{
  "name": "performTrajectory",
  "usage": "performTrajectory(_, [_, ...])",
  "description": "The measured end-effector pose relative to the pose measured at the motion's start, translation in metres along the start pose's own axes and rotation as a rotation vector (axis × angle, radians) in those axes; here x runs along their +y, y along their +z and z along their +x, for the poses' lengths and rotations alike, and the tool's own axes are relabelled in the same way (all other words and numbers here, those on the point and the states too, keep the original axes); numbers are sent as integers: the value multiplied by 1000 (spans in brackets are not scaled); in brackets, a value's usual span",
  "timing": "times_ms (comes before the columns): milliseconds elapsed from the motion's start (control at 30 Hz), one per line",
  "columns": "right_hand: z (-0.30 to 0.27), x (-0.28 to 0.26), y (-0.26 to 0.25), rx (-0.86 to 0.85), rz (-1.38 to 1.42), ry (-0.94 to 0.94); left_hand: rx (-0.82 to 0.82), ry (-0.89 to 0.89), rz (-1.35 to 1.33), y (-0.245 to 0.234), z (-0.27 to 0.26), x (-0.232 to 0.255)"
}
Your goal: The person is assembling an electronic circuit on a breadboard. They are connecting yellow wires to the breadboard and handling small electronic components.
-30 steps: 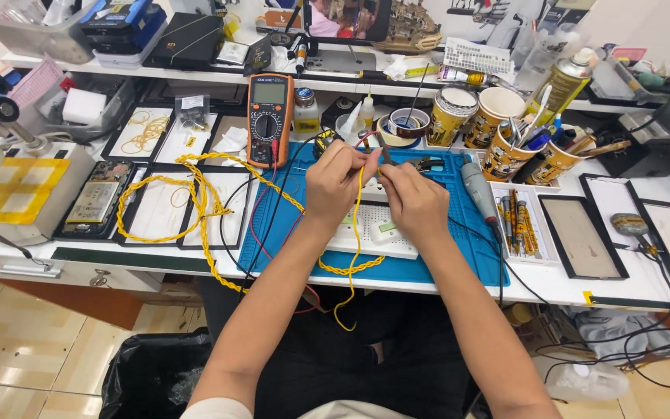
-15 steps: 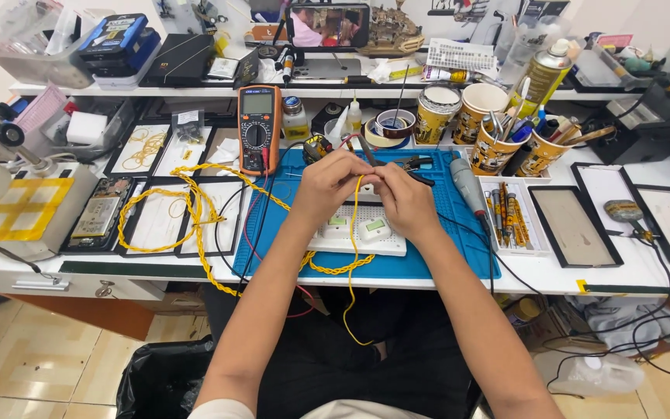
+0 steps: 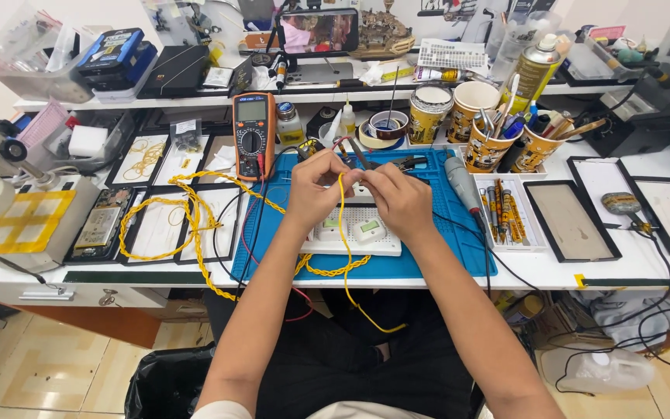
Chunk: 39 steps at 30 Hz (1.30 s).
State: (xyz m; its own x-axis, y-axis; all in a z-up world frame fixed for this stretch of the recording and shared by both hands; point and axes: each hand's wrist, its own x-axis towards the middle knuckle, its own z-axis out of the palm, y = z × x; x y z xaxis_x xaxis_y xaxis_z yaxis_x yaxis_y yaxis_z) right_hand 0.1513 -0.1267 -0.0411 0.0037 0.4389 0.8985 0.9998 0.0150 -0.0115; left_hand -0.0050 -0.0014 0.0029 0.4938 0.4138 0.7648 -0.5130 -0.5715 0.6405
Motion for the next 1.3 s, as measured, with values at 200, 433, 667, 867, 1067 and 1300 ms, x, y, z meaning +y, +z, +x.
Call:
performTrajectory(200, [-8, 3, 7, -22, 104, 54, -27, -25, -3, 2, 1, 12])
performTrajectory(433, [1, -6, 2, -37, 117, 49, 3, -107, -84, -2, -3, -5])
performTrajectory(667, [0, -2, 8, 133, 32, -69, 237, -314, -171, 18, -17, 34])
performTrajectory(867, [-7, -10, 1, 81, 142, -73, 380, -225, -122, 38, -56, 37])
performTrajectory(1067, [16, -19, -25, -337, 867, 218, 371, -182, -109, 35, -83, 27])
performTrajectory(1300, [17, -14, -35, -477, 1153, 351, 451, -188, -223, 29, -106, 5])
